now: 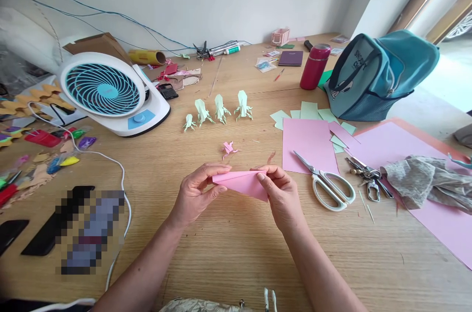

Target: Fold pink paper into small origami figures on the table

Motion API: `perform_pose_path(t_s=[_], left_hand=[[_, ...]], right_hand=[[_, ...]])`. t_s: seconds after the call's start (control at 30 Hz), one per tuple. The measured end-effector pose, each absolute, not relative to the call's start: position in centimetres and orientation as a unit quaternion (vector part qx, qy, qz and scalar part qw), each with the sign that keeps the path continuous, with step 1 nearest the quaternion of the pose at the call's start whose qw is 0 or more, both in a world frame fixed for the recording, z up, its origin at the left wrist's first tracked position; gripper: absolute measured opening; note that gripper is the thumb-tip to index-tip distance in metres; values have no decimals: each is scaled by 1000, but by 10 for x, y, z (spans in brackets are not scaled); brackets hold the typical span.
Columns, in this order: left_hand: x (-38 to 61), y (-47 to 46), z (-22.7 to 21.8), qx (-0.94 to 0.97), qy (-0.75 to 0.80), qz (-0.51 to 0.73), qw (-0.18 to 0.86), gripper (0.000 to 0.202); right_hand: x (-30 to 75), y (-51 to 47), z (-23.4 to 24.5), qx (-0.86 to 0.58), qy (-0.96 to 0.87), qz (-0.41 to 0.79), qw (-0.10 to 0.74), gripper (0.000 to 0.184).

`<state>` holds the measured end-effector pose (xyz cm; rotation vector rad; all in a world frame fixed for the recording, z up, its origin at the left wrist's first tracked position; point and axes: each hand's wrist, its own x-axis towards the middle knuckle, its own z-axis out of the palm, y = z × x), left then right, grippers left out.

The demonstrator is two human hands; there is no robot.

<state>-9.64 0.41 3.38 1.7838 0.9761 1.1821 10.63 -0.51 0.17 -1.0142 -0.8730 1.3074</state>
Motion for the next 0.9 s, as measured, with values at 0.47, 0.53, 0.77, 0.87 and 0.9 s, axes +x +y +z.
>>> perform_pose_path(t_s=[0.47,0.53,0.77,0.87,0.9], left_hand=[[-96,3,37,612,423,514,429,13],[-95,3,39,609,425,513,430,12],[-94,-1,42,608,451,487,435,11],[-94,-3,43,627,451,465,433,12],[-94,-3,43,635,450,458,430,13]], right_hand=[[102,-9,4,-415,-439,522,602,12],[102,-10,3,-416,-456,515,595,11],[104,-14,4,-433,-571,450,533,5],[104,-15,12,-431,-625,411,504,3],[104,-15,15,-432,-637,400,497,4]])
